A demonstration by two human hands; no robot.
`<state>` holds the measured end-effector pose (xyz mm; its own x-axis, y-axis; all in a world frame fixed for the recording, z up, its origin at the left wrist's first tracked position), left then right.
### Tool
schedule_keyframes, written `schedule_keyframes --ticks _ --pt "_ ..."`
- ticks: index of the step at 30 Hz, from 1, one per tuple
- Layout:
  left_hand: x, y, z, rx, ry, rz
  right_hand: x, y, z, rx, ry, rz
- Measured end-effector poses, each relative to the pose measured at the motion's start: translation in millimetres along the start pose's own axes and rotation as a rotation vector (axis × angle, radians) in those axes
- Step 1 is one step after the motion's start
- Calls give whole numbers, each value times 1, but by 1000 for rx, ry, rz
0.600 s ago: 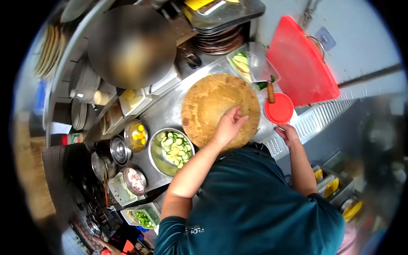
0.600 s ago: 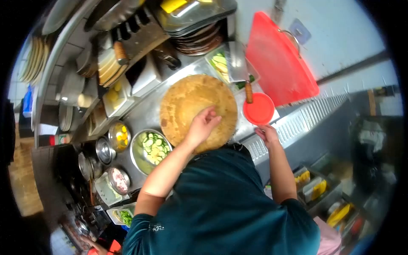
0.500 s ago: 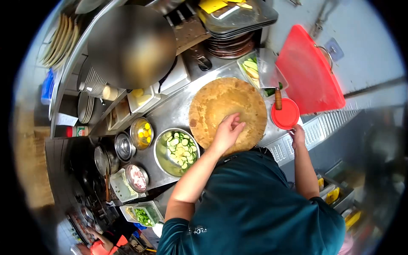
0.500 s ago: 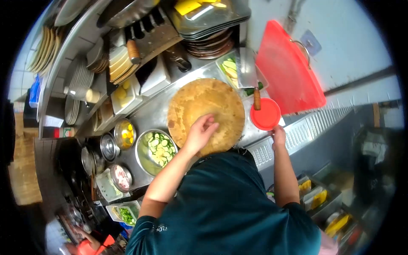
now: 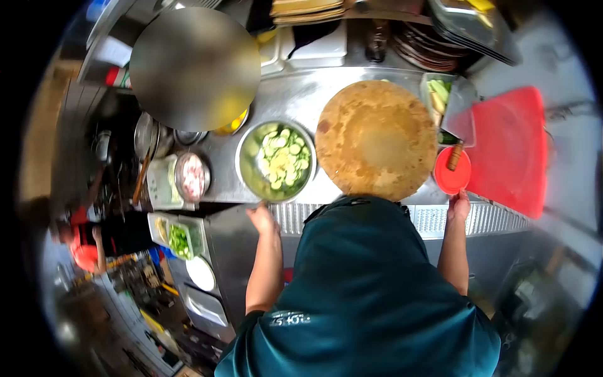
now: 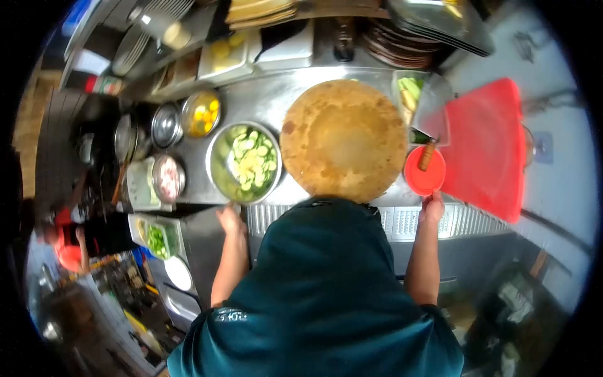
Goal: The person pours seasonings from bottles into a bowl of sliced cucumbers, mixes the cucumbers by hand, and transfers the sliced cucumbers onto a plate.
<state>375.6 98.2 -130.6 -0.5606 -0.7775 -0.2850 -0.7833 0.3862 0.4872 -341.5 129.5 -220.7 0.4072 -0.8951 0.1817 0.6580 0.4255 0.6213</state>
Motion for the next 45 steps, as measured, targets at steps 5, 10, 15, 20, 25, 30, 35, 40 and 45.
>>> schedule_keyframes --ticks 5,10,15,20,25,30,35,40,45 --pt "29 18 19 -184 268 258 8 28 -11 112 4 -16" --pt "30 -2 15 -156 235 251 -36 45 27 -312 426 -246" --pt "50 -16 -10 -133 255 389 101 157 103 -761 599 69" --pt "59 -30 -13 -169 251 422 287 277 202 -1359 511 481" --pt "57 -32 -13 -151 242 429 413 334 366 -1459 -68 554" --pt "61 -42 -7 -167 243 446 524 299 546 -1594 307 79" --pt "61 -38 -8 -132 237 422 583 266 582 -1304 429 449" --pt "60 -22 -31 -113 188 395 534 283 589 -1381 315 389" --pt "57 -29 -28 -71 170 421 452 347 537 -1412 581 624"
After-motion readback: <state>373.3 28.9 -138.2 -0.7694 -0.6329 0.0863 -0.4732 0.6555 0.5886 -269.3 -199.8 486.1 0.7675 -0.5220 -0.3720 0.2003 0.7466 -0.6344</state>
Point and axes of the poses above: each hand's wrist, its own y-axis away from the middle knuckle, its own x-axis out of the palm, z = x × y, the point moved 7 cm from there along -y, towards the middle knuckle
